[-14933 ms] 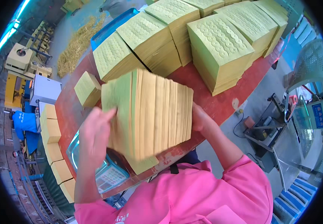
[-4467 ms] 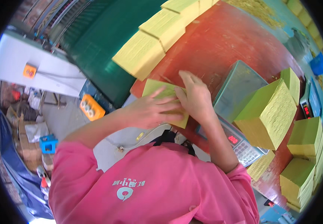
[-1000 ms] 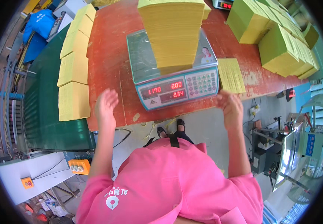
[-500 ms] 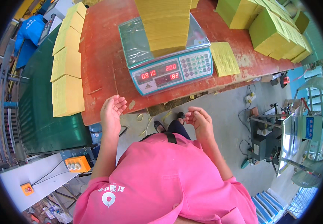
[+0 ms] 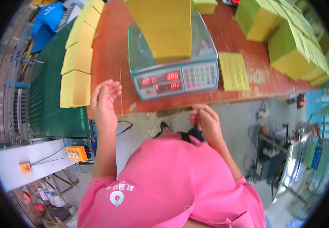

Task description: Weigh stacks of paper on an industrial scale and move them to a conveyor belt.

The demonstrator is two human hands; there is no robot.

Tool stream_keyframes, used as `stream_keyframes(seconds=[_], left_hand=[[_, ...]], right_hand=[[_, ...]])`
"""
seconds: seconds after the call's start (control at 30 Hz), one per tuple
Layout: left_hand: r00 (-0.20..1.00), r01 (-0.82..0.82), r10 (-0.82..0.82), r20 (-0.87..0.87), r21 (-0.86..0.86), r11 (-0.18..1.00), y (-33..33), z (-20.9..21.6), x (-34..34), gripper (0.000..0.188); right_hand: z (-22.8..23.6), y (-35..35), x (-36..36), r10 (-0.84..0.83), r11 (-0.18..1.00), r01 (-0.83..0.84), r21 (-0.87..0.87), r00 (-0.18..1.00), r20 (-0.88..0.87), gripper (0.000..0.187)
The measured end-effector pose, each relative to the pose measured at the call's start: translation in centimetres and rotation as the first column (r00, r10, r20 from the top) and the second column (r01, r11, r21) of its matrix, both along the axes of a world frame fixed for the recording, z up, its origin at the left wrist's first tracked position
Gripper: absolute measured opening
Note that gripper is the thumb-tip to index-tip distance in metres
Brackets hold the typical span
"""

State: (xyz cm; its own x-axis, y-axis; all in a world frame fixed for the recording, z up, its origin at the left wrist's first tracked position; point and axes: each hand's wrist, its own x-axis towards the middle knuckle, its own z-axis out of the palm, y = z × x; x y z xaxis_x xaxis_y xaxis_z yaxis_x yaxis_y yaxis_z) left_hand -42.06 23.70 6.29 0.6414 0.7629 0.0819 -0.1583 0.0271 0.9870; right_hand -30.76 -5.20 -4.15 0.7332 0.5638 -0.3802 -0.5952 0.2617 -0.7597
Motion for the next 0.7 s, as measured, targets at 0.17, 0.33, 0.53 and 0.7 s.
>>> stream_keyframes(seconds=[0.17,0.33,0.53,0.7], left_hand=[[0.986,-0.060,-0.061,0.154,0.674,0.737,-3.4,11.2,7.6,0.017],[0.970,0.242,-0.118,-0.214,0.909,0.340,-3.9,18.1,13.8,0.028],[0.896,0.442,-0.196,-0.398,0.770,0.461,-0.2,16.6,18.6,0.029],[0.884,0.467,-0.252,-0.393,0.728,0.503,1.2,16.4,19.3,0.020]], right_hand=[[-0.1,-4.9,4.5,0.119,0.992,-0.119,0.036,0.993,-0.010,0.023],[0.7,-7.6,7.8,0.264,0.964,-0.265,0.027,0.964,0.028,0.021],[0.9,-8.2,9.4,0.295,0.955,-0.295,-0.017,0.955,0.032,0.020],[0.7,-7.2,8.0,0.266,0.964,-0.265,-0.016,0.964,0.015,0.020]])
